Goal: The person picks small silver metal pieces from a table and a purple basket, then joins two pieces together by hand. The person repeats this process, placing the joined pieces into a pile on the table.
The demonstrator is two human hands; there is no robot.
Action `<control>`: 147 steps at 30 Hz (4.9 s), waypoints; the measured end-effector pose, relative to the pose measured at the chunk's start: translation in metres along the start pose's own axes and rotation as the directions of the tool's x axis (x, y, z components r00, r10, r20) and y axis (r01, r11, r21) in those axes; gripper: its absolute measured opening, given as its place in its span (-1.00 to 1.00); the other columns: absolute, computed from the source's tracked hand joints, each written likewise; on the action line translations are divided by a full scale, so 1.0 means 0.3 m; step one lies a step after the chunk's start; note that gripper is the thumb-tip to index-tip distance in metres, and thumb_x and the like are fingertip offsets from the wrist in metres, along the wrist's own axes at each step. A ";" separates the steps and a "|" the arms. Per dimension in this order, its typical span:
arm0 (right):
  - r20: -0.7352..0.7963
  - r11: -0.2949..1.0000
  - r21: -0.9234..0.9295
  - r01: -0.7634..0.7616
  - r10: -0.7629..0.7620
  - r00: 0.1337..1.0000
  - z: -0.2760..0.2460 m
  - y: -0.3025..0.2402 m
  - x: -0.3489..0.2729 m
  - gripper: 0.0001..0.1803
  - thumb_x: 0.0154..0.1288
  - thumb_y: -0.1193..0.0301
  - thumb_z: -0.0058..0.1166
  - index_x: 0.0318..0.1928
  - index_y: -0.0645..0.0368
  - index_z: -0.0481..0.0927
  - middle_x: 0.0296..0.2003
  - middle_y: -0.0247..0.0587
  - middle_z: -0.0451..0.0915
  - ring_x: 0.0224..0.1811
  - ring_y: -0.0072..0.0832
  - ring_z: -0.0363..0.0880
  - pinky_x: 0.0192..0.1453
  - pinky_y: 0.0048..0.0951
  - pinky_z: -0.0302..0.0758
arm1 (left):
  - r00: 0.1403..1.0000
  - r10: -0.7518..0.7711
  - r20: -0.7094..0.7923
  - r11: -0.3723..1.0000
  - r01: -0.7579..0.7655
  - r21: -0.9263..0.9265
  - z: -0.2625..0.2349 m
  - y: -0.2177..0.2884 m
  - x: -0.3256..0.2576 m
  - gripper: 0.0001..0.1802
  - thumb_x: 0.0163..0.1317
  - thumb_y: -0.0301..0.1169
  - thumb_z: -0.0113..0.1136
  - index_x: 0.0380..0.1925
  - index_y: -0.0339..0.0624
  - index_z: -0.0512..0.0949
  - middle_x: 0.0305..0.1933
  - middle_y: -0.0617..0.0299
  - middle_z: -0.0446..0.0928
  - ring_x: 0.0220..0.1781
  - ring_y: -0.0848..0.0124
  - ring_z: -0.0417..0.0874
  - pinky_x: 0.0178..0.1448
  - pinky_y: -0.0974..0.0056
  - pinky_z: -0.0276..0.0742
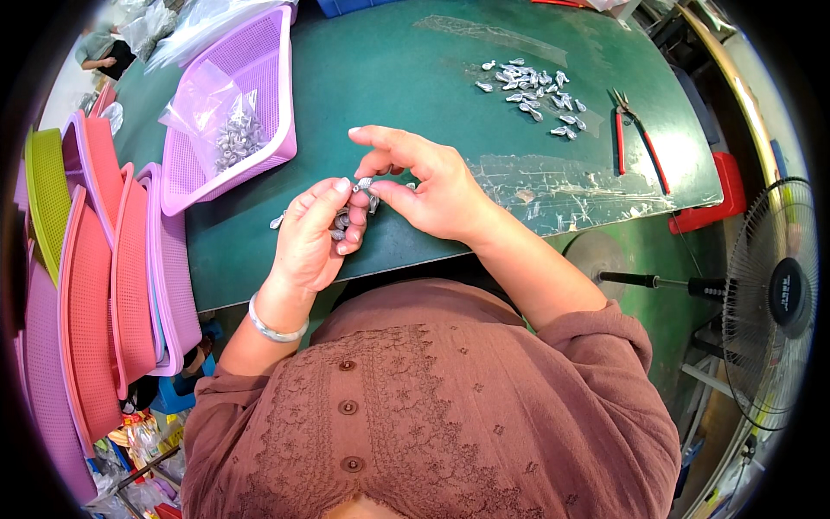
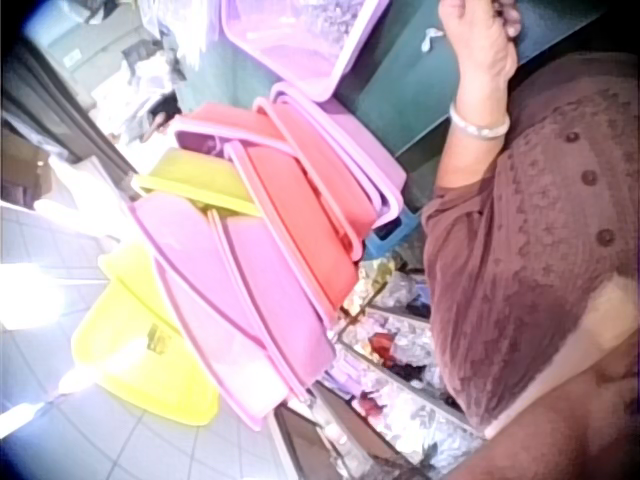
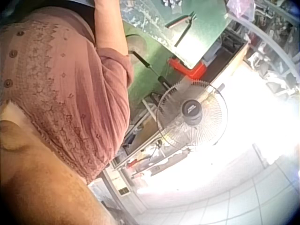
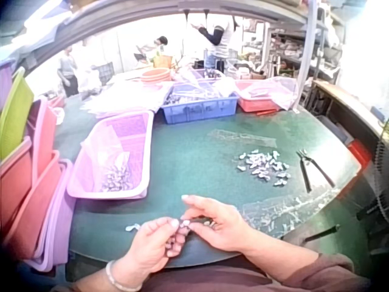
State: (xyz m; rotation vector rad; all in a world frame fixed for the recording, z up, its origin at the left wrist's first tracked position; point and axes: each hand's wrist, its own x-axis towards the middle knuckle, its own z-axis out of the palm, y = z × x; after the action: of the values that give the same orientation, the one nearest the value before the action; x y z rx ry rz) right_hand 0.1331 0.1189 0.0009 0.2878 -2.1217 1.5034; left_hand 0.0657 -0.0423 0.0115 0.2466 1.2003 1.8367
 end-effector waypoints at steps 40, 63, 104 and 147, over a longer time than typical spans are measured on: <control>0.224 0.928 -0.370 0.051 0.036 0.974 0.004 0.004 0.003 -0.47 -0.08 0.59 0.08 0.02 0.11 0.42 -0.31 -0.27 0.56 -0.17 -0.24 0.42 -0.03 -0.25 0.30 | 0.999 0.030 -0.035 0.983 -0.035 -0.180 -0.060 0.009 0.011 -0.86 0.12 -0.57 -0.18 -0.36 -0.29 0.40 -0.34 0.07 0.50 -0.42 0.38 0.54 -0.42 0.45 0.46; 0.065 0.999 -0.022 -0.042 0.044 0.997 0.007 0.000 0.005 -0.44 0.03 0.66 0.08 0.11 0.16 0.34 -0.37 -0.24 0.56 -0.32 -0.51 0.54 -0.15 -0.49 0.48 | 0.996 -0.057 -0.063 0.996 0.061 0.069 -0.030 0.003 0.007 -0.88 0.21 -0.40 0.06 -0.41 -0.23 0.49 -0.52 0.29 0.44 -0.59 0.58 0.39 -0.61 0.54 0.21; 0.035 1.000 -0.001 0.024 -0.024 0.999 0.005 -0.004 -0.004 -0.43 -0.02 0.69 0.09 0.09 0.17 0.36 -0.42 -0.28 0.51 -0.41 -0.52 0.48 -0.27 -0.52 0.46 | 0.990 0.122 -0.071 0.991 -0.117 0.069 -0.027 -0.019 0.010 -0.90 0.19 -0.51 0.07 -0.29 -0.24 0.49 -0.51 0.33 0.45 -0.58 0.63 0.37 -0.58 0.56 0.20; 0.078 0.999 -0.031 -0.028 0.030 0.997 0.005 0.001 -0.006 -0.45 0.10 0.64 0.02 0.15 0.23 0.27 -0.35 -0.22 0.61 -0.29 -0.52 0.53 -0.09 -0.51 0.41 | 0.885 0.465 -0.005 0.784 -0.410 0.467 0.007 -0.030 -0.007 -0.85 0.11 -0.55 0.17 -0.28 -0.29 0.55 -0.46 0.41 0.47 -0.52 0.73 0.34 -0.48 0.60 0.26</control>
State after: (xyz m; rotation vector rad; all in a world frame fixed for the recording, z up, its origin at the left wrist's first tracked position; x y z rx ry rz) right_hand 0.1341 0.1175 -0.0006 0.3110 -2.2167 1.4973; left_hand 0.0734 -0.0413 0.0058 0.7468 1.7740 1.9500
